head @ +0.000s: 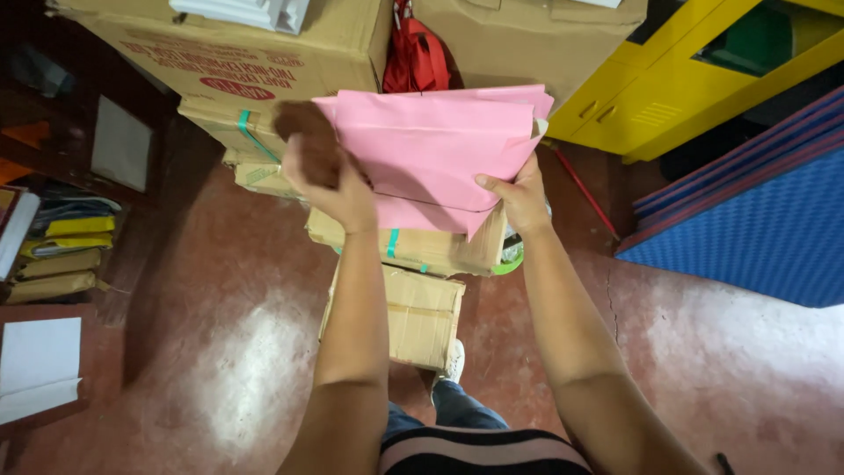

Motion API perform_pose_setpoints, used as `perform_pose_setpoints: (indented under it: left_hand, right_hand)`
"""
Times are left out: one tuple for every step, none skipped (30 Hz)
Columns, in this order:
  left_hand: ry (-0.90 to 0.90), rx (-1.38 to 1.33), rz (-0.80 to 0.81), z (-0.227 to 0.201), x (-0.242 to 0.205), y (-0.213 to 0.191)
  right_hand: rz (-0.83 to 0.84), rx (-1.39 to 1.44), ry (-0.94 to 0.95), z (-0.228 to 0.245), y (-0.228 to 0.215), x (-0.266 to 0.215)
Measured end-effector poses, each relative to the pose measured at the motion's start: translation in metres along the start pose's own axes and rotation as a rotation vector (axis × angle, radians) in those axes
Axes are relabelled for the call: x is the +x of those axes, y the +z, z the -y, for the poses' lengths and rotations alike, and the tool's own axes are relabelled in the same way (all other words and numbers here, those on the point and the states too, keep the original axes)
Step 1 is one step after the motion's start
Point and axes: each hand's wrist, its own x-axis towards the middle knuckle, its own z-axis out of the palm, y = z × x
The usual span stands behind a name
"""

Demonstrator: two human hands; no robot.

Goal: Wiping and organizing folders and boxes in a storage area.

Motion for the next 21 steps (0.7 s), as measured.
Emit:
perform_pose_setpoints:
  left_hand:
    - [0.001, -0.003, 0.001, 0.017, 0.003, -0.009]
    - [-0.146, 0.029, 0.055, 0.033, 0.005, -0.018]
    - [-0.295, 0.067, 0.109, 0.049, 0.007, -0.028]
    - [-0.296, 0.07, 0.111, 0.04, 0.003, -0.033]
    - [-0.416, 0.082, 0.088, 0.031, 0.001, -0.036]
    - [-0.536, 0.094, 0.065, 0.023, -0.002, -0.039]
    - [-0.536, 0.098, 0.066, 0.03, -0.004, -0.045]
    - [-0.555, 0.073, 0.073, 0.038, -0.007, -0.051]
    - [-0.575, 0.044, 0.077, 0.046, -0.011, -0.056]
    - [-0.575, 0.044, 0.075, 0.043, -0.013, -0.059]
    - [-0.616, 0.003, 0.077, 0.039, -0.013, -0.061]
    - [-0.656, -0.039, 0.08, 0.036, -0.014, -0.062]
    - [-0.657, -0.036, 0.077, 0.04, -0.012, -0.062]
    - [-0.637, -0.041, 0.077, 0.045, -0.011, -0.063]
    - [-0.618, -0.045, 0.081, 0.049, -0.01, -0.064]
    - [-0.62, -0.041, 0.082, 0.057, -0.009, -0.065]
    - [-0.629, -0.052, 0.047, 0.063, -0.006, -0.064]
    - [-0.638, -0.063, 0.011, 0.07, -0.003, -0.063]
    - [-0.639, -0.062, 0.013, 0.078, -0.01, -0.063]
    - [-0.689, -0.079, 0.056, 0.085, -0.016, -0.064]
    - [-0.738, -0.095, 0.097, 0.092, -0.021, -0.065]
  right_hand:
    - [-0.001, 0.0, -0.003, -0.004, -0.002, 0.0]
    - [0.004, -0.005, -0.011, -0.009, -0.005, 0.0]
    - [0.007, -0.009, -0.014, -0.013, -0.007, -0.002]
    - [0.004, -0.009, -0.011, -0.016, -0.014, -0.007]
    - [0.044, -0.032, -0.013, -0.02, -0.021, -0.01]
    - [0.084, -0.055, -0.015, -0.024, -0.027, -0.012]
    - [0.081, -0.052, -0.012, -0.033, -0.032, -0.018]
    - [0.105, 0.005, 0.045, -0.042, -0.036, -0.025]
    - [0.134, 0.061, 0.101, -0.05, -0.042, -0.031]
    - [0.135, 0.06, 0.102, -0.067, -0.044, -0.036]
    - [0.077, 0.065, 0.128, -0.083, -0.046, -0.038]
    - [0.02, 0.069, 0.154, -0.099, -0.047, -0.041]
    - [0.021, 0.069, 0.158, -0.083, -0.036, -0.039]
    - [0.021, 0.04, 0.152, -0.068, -0.024, -0.036]
    - [0.017, 0.01, 0.145, -0.052, -0.013, -0.035]
    - [0.013, 0.01, 0.148, -0.038, -0.004, -0.034]
    - [0.013, -0.061, 0.107, -0.024, 0.005, -0.03]
    - [0.013, -0.131, 0.066, -0.01, 0.015, -0.025]
    - [0.011, -0.132, 0.067, -0.002, 0.019, -0.018]
    - [-0.056, -0.329, 0.021, 0.006, 0.024, -0.012]
    - [-0.12, -0.525, -0.024, 0.014, 0.029, -0.006]
